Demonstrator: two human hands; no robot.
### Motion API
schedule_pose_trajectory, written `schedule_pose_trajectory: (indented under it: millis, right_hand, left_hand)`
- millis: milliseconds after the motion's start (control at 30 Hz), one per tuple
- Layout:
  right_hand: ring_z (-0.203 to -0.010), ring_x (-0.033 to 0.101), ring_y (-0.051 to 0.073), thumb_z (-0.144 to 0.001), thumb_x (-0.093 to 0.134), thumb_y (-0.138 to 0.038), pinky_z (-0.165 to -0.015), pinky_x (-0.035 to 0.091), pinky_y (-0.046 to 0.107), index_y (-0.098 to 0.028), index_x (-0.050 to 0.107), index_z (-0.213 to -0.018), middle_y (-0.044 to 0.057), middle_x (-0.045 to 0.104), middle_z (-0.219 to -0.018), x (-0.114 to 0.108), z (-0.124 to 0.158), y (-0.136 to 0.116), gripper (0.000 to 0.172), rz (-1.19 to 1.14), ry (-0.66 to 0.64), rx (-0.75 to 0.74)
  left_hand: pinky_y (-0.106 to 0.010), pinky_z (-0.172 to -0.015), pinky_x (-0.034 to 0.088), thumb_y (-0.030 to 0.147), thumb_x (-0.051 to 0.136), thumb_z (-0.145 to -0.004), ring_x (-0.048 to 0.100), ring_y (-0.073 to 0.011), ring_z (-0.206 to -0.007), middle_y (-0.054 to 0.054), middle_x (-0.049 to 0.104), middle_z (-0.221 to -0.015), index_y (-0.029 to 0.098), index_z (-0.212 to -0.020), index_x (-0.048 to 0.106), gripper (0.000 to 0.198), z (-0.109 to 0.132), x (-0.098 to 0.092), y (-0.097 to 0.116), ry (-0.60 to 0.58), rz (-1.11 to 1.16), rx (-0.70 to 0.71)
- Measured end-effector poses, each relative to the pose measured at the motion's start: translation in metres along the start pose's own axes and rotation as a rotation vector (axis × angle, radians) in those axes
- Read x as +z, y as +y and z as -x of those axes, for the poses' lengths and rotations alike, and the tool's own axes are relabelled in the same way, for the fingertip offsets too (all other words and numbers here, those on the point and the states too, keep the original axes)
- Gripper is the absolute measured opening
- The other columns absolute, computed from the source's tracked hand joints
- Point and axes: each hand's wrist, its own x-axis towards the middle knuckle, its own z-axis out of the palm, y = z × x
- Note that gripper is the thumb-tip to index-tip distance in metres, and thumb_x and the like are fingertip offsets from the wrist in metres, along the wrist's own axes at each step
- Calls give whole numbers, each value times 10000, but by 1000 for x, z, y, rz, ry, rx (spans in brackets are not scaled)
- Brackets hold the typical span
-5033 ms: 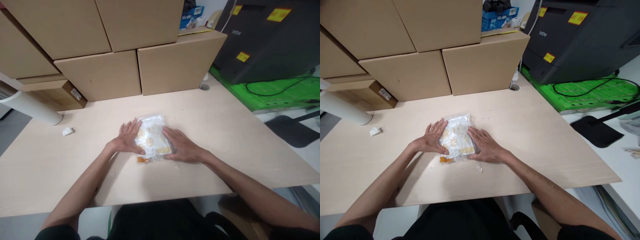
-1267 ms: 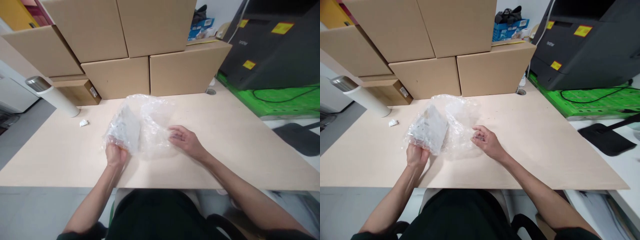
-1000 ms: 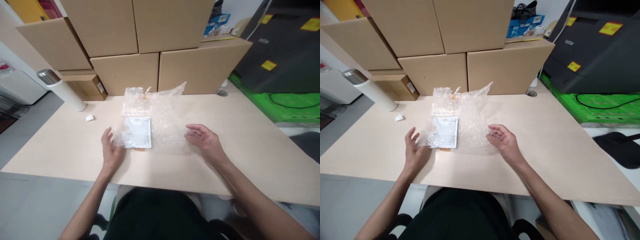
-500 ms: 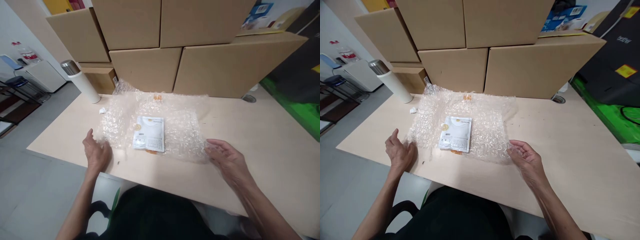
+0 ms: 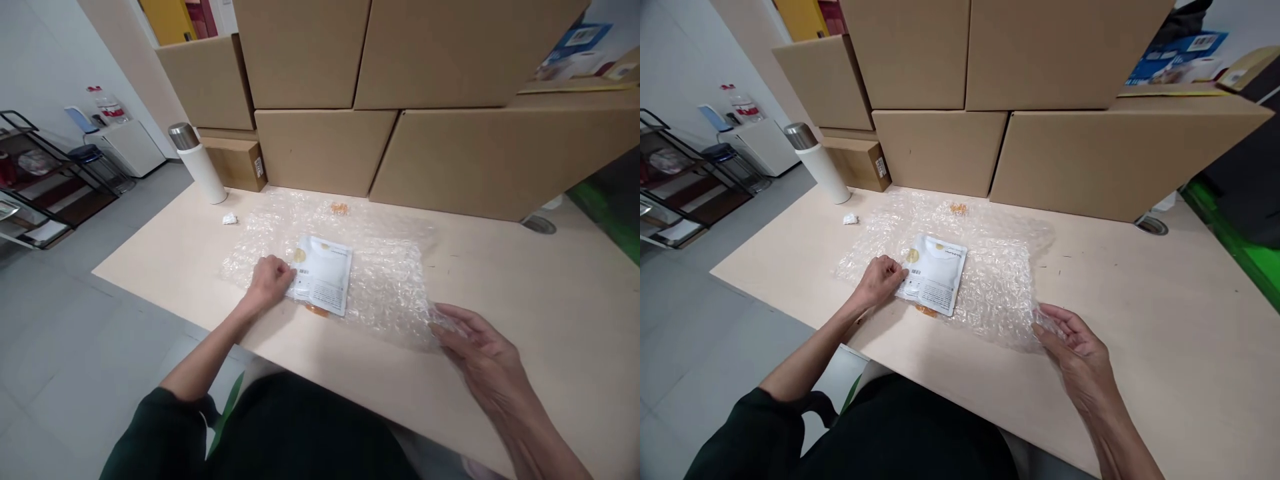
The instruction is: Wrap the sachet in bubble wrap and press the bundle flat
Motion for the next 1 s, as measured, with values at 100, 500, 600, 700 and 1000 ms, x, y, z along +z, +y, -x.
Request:
schedule_pose_trajectory:
  millis: [100,500,600,700,1000]
  right_hand:
    - [-1067,637,176,-466,935,-421,-801,531,162,-249,757,-931,39,737,-1051,-3,-1,1,528,24,9,-1]
    - [-1032,647,201,-452,900,-404,-726,547,196,-235,741,-930,53,730,-1100,-1,4,-2,531,88,10,-15]
    - [-895,652,192,-448,881,-427,-664,537,226,-222,726,-957,59,728,-1037,-5,4,-5,570,161,-13,-4]
    - [-704,603,185,-515,814,-503,-574,502,282,-229,716,-979,42,690,-851,-7,5,-18,547,381,-17,-111]
    - [-1012,622,266,-855,568,-438,-819,518,409,-273,687,-1085,86,673,-1208,102,22,-71,307,678,-378,-695]
  left_hand:
    - [-283,-691,461,353,534,-850,607,-185,-765,-55,669,-776,178,-658,641,281,-7,-16,-19,51,39,-85]
    - [-323,-743,447,354,572,-814,627,-275,-936,-102,692,-890,169,-796,721,238,-31,-54,-97,177,-174,-467]
    - [-303,-711,433,361,540,-845,631,-242,-874,-88,687,-894,170,-848,709,256,-30,-52,-101,148,-177,-470]
    - [-294,-680,406,357,524,-866,626,-226,-833,-73,688,-867,178,-866,681,238,-28,-52,-102,122,-173,-458]
    - [-319,-740,429,369,534,-893,659,-259,-904,-94,726,-998,174,-1236,553,395,-10,-55,-101,122,-115,-437]
